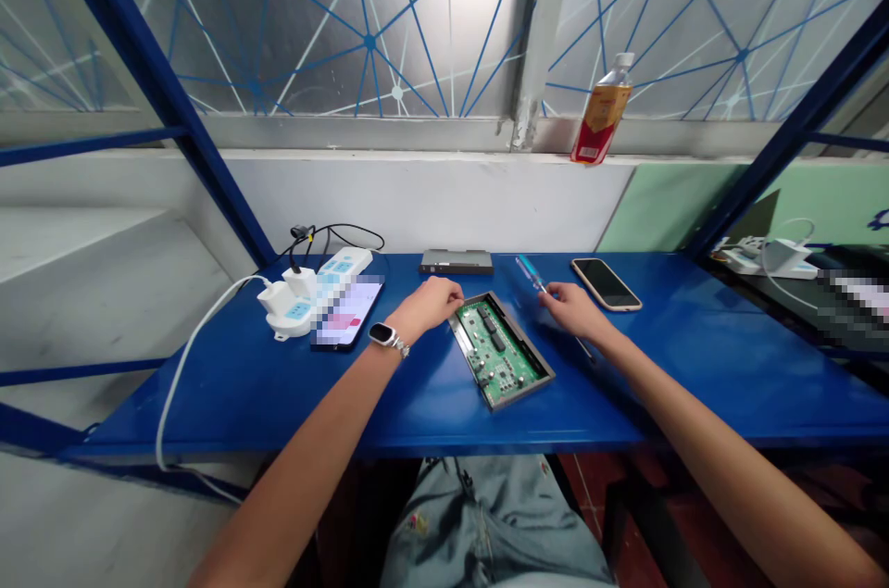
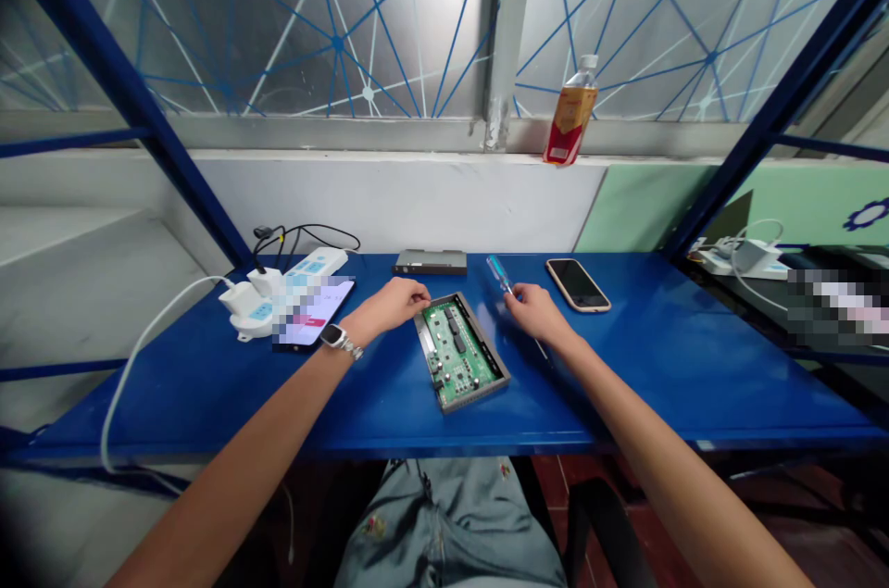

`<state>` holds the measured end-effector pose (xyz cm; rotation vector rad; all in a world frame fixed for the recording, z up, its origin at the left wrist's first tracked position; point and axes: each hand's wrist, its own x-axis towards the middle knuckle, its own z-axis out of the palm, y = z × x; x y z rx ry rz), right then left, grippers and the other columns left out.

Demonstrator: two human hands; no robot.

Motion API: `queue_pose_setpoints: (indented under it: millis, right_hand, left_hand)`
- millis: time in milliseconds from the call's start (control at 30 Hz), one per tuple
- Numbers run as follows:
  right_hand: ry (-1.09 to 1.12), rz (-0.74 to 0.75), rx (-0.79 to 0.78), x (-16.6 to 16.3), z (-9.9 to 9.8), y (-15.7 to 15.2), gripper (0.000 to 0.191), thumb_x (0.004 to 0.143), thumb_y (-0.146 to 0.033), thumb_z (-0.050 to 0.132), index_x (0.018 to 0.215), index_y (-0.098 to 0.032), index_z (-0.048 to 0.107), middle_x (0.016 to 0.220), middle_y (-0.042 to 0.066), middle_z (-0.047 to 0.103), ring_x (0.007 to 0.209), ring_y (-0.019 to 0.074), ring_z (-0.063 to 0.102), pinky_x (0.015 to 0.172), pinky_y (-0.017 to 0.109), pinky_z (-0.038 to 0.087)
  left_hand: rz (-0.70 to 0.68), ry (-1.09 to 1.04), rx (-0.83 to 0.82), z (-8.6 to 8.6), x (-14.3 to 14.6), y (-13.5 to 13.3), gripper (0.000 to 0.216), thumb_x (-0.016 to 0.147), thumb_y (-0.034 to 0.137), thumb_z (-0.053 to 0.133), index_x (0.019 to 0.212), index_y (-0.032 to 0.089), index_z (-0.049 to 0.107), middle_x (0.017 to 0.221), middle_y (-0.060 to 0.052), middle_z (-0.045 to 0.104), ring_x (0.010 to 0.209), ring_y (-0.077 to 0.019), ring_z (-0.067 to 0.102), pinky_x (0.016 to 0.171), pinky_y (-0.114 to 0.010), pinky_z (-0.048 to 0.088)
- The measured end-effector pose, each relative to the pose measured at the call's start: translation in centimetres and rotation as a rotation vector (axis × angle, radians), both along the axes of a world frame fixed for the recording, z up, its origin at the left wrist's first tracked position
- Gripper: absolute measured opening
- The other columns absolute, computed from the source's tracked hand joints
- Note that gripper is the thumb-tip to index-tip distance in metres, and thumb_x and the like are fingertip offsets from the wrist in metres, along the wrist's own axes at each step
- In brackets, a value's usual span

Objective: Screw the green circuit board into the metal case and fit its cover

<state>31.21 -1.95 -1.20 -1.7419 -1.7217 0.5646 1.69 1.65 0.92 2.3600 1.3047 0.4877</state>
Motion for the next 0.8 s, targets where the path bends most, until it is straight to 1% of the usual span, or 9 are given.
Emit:
queue_pose_setpoints:
  millis: [100,200,267,367,500,633,667,733,800]
  right_hand:
    - [-0.204,-0.010,-0.003,0.3,-0.6,-0.1,0.020,0.088,-0.028,0.056,0.073,-0.017,0.065,0.064,0.005,0.065,0.061,0.0168,0.058,0.058,0.025,0.034]
    - [-0.328,-0.038,-0.032,0.1,-1.0,0.0,0.017,0.088,-0.028,0.056,0.082,-0.016,0.067,0.075,0.010,0.071,0.067,0.0200,0.062,0.060,0.026,0.035]
    - [-0.401,-0.047,-0.041,-0.2,-1.2,0.0,0.015,0.088,-0.029,0.058,0.085,-0.017,0.067,0.078,0.011,0.072,0.069,0.0213,0.063,0.060,0.027,0.034]
    - [-0.466,-0.034,-0.042,-0.7,-1.3,-0.2,0.015,0.089,-0.030,0.058,0.086,-0.019,0.066,0.078,0.010,0.072,0.071,0.0224,0.064,0.061,0.028,0.033]
    - [-0.501,-0.030,-0.036,-1.2,-0.9,-1.2,0.018,0.093,-0.033,0.054,0.091,-0.019,0.065,0.080,0.009,0.071,0.072,0.0222,0.064,0.061,0.029,0.031]
    - [-0.559,-0.064,0.115,-2.6,0.3,-2.7,0.023,0.096,-0.040,0.054,0.099,-0.020,0.065,0.098,0.009,0.069,0.074,0.0197,0.062,0.061,0.030,0.028]
    - [-0.565,-0.041,0.158,-3.2,0.8,-3.1,0.025,0.097,-0.043,0.054,0.097,-0.020,0.065,0.100,0.008,0.068,0.073,0.0187,0.061,0.061,0.030,0.029]
    - [-0.560,0.084,0.196,-4.8,1.6,-3.6,0.030,0.099,-0.047,0.052,0.092,-0.022,0.067,0.099,0.007,0.067,0.078,0.0189,0.061,0.062,0.030,0.032]
    - [-0.612,0.210,0.206,-6.4,2.1,-3.8,0.030,0.096,-0.047,0.056,0.086,-0.021,0.068,0.099,0.010,0.066,0.097,0.0244,0.062,0.066,0.030,0.037]
  left_hand:
    - [-0.001,0.013,0.041,-0.4,1.5,1.6,0.019,0.091,0.022,0.062,0.083,0.018,0.079,0.084,-0.009,0.078,0.078,-0.0224,0.071,0.066,-0.029,0.048]
    - [0.021,-0.058,0.159,-1.2,2.0,2.6,0.019,0.092,0.024,0.064,0.086,0.016,0.081,0.087,-0.011,0.078,0.081,-0.0233,0.071,0.071,-0.031,0.049]
    - [0.066,-0.127,0.200,-1.9,1.9,2.9,0.019,0.092,0.025,0.065,0.087,0.015,0.081,0.088,-0.011,0.078,0.082,-0.0231,0.071,0.075,-0.031,0.051]
    - [0.125,-0.222,0.186,-3.1,1.3,3.0,0.018,0.092,0.025,0.066,0.090,0.016,0.081,0.090,-0.010,0.079,0.082,-0.0220,0.071,0.078,-0.031,0.053]
    - [0.140,-0.290,0.163,-4.1,0.3,2.8,0.021,0.091,0.019,0.062,0.099,0.017,0.081,0.099,-0.010,0.080,0.089,-0.0215,0.073,0.085,-0.031,0.057]
    - [0.105,-0.298,0.145,-4.3,-0.3,2.8,0.024,0.092,0.018,0.059,0.101,0.017,0.081,0.103,-0.010,0.079,0.094,-0.0221,0.073,0.089,-0.033,0.057]
    - [0.096,-0.297,0.141,-4.2,-0.4,2.8,0.024,0.092,0.018,0.058,0.101,0.017,0.081,0.103,-0.010,0.079,0.094,-0.0221,0.073,0.089,-0.033,0.057]
    - [0.078,-0.293,0.131,-4.1,-0.5,2.8,0.025,0.092,0.019,0.058,0.102,0.017,0.081,0.103,-0.010,0.078,0.095,-0.0219,0.073,0.089,-0.032,0.057]
    - [0.063,-0.288,0.119,-4.0,-0.6,2.7,0.025,0.092,0.020,0.058,0.103,0.017,0.080,0.103,-0.010,0.078,0.095,-0.0220,0.073,0.089,-0.033,0.057]
